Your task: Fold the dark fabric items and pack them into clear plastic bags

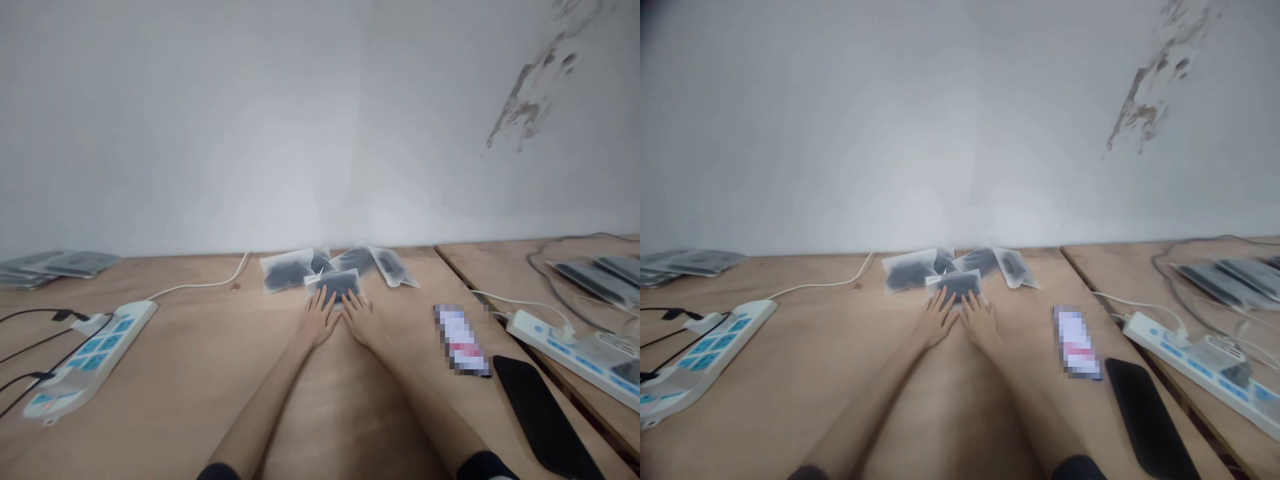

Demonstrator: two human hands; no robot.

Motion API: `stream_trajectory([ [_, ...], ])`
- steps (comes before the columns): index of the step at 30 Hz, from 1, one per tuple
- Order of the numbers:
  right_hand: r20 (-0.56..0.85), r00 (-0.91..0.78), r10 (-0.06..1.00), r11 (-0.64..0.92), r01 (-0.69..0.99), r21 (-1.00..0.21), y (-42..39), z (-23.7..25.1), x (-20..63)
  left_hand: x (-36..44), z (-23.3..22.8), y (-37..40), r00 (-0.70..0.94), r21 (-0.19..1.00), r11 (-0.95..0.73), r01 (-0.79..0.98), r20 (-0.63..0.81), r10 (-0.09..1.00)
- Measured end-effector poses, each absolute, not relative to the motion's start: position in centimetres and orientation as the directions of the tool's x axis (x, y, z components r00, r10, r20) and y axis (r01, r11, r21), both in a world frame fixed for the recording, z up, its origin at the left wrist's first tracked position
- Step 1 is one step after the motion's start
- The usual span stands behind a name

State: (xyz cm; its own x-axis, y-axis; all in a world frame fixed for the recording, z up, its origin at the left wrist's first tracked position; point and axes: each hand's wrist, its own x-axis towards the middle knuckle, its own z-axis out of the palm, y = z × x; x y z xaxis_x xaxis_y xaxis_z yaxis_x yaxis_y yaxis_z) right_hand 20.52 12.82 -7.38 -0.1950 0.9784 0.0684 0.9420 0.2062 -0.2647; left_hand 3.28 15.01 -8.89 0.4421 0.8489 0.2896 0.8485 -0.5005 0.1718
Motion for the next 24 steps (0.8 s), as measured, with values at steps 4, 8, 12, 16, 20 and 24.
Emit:
stream_trajectory([
  [4,0.087,-0.168,0.982,0.186,0.939,-0.288,13.3,-7.2,20.1,3.5,-8.2,15.5,0.435,0.191,-0.503,0.843,0.307,0.846],
  [8,0.138,-0.149,0.979,0.188,0.923,-0.337,13.0,-6.2,20.3,4.2,-6.6,14.3,0.395,0.218,-0.492,0.843,0.370,0.841],
  [12,0.234,-0.073,0.970,0.166,0.896,-0.412,10.2,-5.4,20.9,5.0,-4.9,10.0,0.264,0.289,-0.408,0.866,0.429,0.864],
  [16,0.253,0.093,0.963,0.046,0.868,-0.494,4.3,-6.8,21.0,5.2,-5.0,3.8,0.107,0.378,-0.294,0.878,0.444,0.890],
  [20,0.285,0.160,0.945,0.021,0.842,-0.540,-0.9,-9.3,20.6,5.4,-6.3,-0.6,0.037,0.434,-0.255,0.864,0.450,0.892],
  [24,0.324,0.105,0.940,0.097,0.829,-0.550,-2.8,-10.6,20.3,5.7,-7.3,-1.6,0.060,0.457,-0.275,0.846,0.432,0.900],
])
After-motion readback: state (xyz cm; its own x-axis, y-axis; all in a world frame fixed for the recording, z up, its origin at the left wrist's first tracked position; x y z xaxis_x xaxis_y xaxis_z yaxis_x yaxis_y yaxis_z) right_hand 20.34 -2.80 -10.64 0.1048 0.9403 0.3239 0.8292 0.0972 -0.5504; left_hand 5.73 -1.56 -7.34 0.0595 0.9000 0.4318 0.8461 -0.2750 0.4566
